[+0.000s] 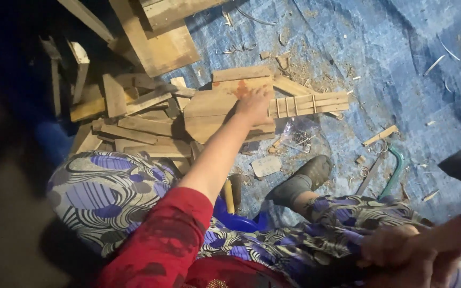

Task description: Assembling a wooden stringed instrument by positioning the neck and body, then hammering fasteners into the fretboard.

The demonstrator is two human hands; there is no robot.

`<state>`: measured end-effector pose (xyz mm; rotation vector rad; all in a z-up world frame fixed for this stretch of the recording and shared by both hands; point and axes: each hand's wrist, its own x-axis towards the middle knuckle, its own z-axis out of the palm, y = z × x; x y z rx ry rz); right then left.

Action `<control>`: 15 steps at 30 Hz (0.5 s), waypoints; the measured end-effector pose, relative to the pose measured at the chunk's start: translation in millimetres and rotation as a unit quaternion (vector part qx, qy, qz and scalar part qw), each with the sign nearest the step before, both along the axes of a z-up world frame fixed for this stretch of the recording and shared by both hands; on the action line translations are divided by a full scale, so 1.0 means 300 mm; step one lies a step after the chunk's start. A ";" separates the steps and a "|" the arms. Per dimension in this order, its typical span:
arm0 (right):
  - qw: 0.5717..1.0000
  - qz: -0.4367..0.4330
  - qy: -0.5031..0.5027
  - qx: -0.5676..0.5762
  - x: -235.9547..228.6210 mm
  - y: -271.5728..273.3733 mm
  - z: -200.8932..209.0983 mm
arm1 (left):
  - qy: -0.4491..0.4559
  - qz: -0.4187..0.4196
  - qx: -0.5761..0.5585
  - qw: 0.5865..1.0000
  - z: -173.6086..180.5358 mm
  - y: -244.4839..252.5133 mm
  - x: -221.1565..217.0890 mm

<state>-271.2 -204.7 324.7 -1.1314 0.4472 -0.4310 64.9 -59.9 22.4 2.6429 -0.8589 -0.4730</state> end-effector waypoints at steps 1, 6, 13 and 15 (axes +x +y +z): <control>0.997 -0.020 0.041 0.069 -0.014 -0.020 -0.023 | -0.028 -0.048 0.035 0.998 -0.005 -0.022 -0.006; 0.993 0.098 -0.014 0.066 0.037 -0.073 -0.068 | -0.042 -0.043 0.082 0.995 -0.090 -0.117 -0.010; 0.978 0.151 -0.081 0.122 0.010 -0.071 -0.080 | 0.023 -0.045 0.095 0.994 -0.017 -0.101 0.017; 0.993 0.062 -0.051 0.088 0.039 0.023 -0.014 | 0.030 -0.020 0.082 0.996 -0.033 -0.088 0.023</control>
